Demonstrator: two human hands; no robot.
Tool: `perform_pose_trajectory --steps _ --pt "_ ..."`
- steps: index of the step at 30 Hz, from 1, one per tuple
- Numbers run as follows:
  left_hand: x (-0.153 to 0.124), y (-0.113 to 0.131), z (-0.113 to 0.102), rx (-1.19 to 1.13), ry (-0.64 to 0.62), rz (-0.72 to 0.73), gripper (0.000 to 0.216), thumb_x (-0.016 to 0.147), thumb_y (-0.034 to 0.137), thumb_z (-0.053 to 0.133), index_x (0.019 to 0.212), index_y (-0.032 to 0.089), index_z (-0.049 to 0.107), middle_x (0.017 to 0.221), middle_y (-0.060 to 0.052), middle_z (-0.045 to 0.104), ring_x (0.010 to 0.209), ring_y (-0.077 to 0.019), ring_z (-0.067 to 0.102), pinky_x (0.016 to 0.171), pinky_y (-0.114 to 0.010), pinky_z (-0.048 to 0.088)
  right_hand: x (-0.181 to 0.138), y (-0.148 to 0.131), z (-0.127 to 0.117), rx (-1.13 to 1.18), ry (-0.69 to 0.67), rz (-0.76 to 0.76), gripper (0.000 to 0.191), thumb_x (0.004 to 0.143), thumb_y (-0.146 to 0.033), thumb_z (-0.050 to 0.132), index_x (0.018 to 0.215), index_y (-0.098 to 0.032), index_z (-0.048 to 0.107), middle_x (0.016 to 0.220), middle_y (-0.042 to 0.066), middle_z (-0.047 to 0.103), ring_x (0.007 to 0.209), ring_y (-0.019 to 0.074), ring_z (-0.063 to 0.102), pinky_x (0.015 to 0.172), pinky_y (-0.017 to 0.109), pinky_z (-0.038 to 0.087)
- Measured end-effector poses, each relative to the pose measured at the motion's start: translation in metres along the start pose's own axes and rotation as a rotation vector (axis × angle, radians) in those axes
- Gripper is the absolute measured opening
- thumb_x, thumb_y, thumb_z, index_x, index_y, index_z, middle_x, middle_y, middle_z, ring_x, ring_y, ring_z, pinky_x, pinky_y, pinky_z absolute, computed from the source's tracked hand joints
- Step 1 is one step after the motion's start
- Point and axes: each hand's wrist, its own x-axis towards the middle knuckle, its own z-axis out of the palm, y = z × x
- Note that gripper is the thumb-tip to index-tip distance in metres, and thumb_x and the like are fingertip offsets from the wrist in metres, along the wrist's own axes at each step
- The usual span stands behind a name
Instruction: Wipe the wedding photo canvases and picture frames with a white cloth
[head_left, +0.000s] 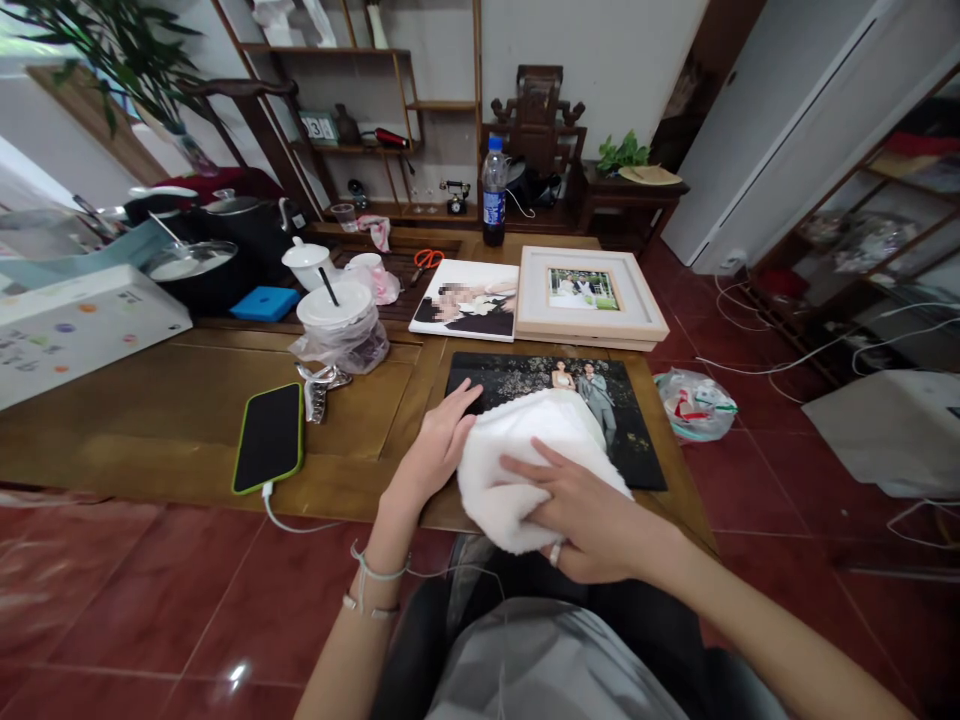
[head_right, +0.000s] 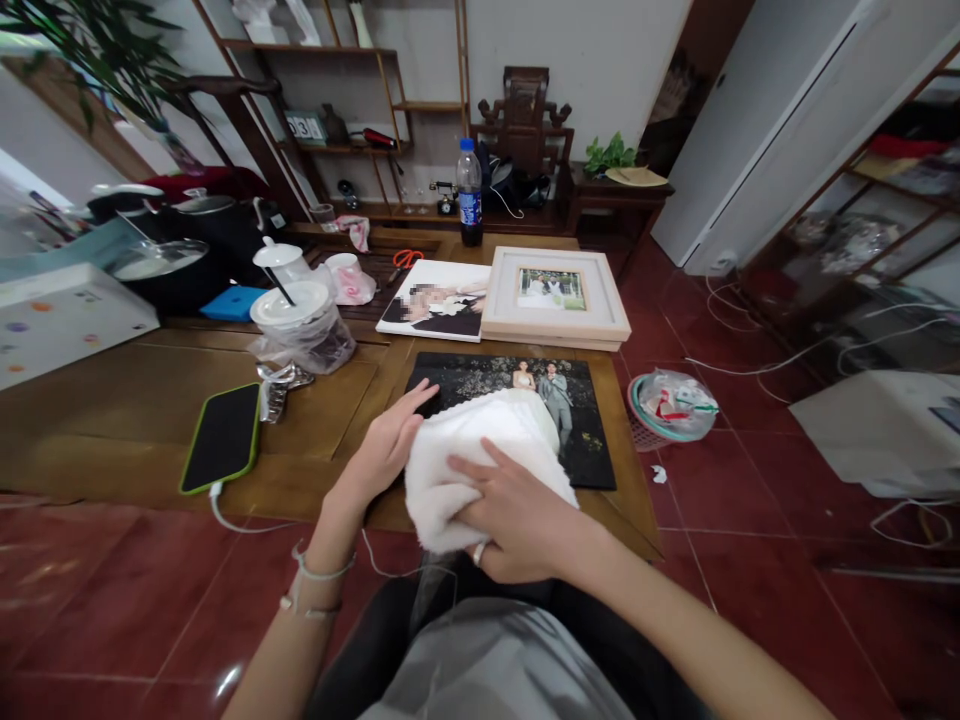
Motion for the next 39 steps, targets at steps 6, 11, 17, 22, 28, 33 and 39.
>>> perform_pose_trajectory --steps 6,11,17,22,28,33,39 --pt "0.002 -0.002 0.004 0.080 -0.046 0.032 0.033 0.093 0.025 0.043 0.123 0.020 0.055 0.132 -0.009 0.054 0.128 -0.0214 0.045 0.103 -0.043 0.038 -0.050 0.039 -0.014 0.035 0.162 0.456 0.029 0.086 -0.030 0.045 0.102 -0.020 0.067 0.122 0.010 0.061 0.131 0.0314 0.035 0.102 0.047 0.034" --pt "0.002 -0.004 0.006 0.071 -0.016 0.048 0.029 0.091 0.023 0.048 0.117 0.023 0.061 0.129 -0.008 0.058 0.123 -0.0223 0.050 0.099 -0.044 0.041 -0.043 0.085 -0.022 0.110 0.437 0.637 0.035 0.088 -0.049 0.043 0.087 -0.022 0.065 0.100 0.007 0.069 0.104 0.0310 0.056 0.092 0.042 0.039" --pt "0.003 -0.002 0.005 0.087 -0.020 0.046 0.028 0.090 0.023 0.050 0.115 0.022 0.062 0.128 -0.009 0.058 0.122 -0.0231 0.052 0.097 -0.043 0.042 0.037 0.089 -0.039 0.226 0.453 0.456 0.032 0.089 -0.045 0.046 0.099 -0.022 0.066 0.112 0.006 0.066 0.106 0.0288 0.055 0.095 0.041 0.036" --pt "0.002 -0.002 0.004 0.120 -0.013 0.047 0.027 0.090 0.024 0.051 0.113 0.020 0.063 0.124 -0.010 0.061 0.118 -0.0244 0.055 0.095 -0.044 0.043 0.103 0.078 -0.041 0.223 0.341 0.316 0.033 0.089 -0.042 0.048 0.105 -0.018 0.066 0.115 0.010 0.065 0.107 0.0285 0.054 0.094 0.039 0.036" --pt "0.002 -0.003 0.004 0.070 -0.031 0.026 0.027 0.090 0.024 0.050 0.114 0.021 0.063 0.125 -0.009 0.061 0.120 -0.0236 0.053 0.097 -0.044 0.043 0.091 0.085 -0.036 0.228 0.374 0.323 0.033 0.090 -0.042 0.046 0.104 -0.020 0.066 0.114 0.008 0.065 0.107 0.0263 0.054 0.095 0.039 0.035" --pt "0.003 -0.004 0.004 0.024 -0.025 0.034 0.027 0.090 0.025 0.050 0.113 0.022 0.063 0.127 -0.008 0.059 0.122 -0.0227 0.051 0.101 -0.044 0.041 0.025 0.104 -0.037 0.214 0.481 0.431 0.033 0.089 -0.046 0.045 0.102 -0.022 0.064 0.114 0.006 0.065 0.107 0.0275 0.054 0.096 0.041 0.035" --pt "0.003 -0.003 0.004 -0.001 -0.001 0.042 0.025 0.090 0.025 0.050 0.111 0.022 0.064 0.125 -0.008 0.060 0.121 -0.0231 0.052 0.101 -0.046 0.042 -0.043 0.124 -0.039 0.157 0.579 0.641 0.038 0.086 -0.050 0.044 0.086 -0.019 0.065 0.098 0.006 0.069 0.097 0.0309 0.058 0.093 0.043 0.040"
